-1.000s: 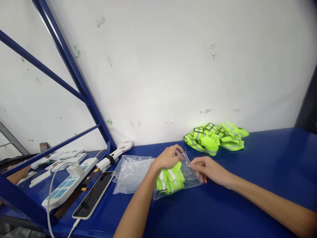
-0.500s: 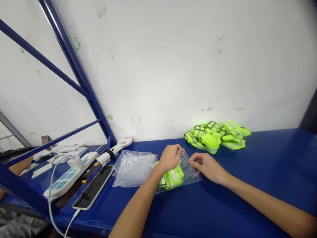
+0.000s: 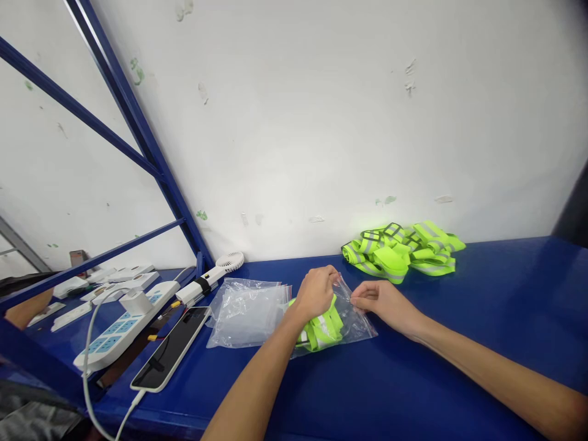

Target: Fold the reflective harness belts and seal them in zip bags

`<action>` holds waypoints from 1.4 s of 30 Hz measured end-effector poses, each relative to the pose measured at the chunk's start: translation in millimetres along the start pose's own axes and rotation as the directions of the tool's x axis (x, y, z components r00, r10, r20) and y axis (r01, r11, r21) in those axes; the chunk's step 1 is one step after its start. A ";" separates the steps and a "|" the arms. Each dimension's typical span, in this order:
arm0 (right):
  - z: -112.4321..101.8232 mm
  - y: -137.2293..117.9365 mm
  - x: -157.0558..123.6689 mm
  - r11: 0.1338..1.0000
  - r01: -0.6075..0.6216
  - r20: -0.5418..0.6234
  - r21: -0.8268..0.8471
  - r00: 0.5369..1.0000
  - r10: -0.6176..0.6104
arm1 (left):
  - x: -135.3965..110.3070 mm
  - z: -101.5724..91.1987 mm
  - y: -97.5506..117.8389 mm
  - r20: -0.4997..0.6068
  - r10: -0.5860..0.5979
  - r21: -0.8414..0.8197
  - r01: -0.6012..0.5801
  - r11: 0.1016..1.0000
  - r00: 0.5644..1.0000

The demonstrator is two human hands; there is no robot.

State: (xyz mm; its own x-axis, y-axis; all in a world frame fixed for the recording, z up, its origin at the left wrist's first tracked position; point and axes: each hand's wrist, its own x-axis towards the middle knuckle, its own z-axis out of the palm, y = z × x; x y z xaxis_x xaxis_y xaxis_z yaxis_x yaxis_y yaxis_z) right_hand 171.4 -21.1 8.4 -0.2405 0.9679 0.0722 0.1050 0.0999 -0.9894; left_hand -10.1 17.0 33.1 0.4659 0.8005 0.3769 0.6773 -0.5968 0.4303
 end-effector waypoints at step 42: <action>1.9 -4.0 -5.3 0.990 -0.110 0.054 0.090 0.993 0.105 | -4.4 -4.0 14.7 0.107 0.070 -0.277 -0.038 0.960 0.992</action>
State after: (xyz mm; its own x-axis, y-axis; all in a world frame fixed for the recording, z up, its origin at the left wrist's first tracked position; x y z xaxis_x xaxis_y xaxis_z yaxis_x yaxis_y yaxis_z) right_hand 170.4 -27.0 11.6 -0.2799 0.9592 -0.0393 0.0437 -0.0282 -0.9986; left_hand -4.5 4.5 41.1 0.5706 0.7579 0.3160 0.4747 -0.6185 0.6262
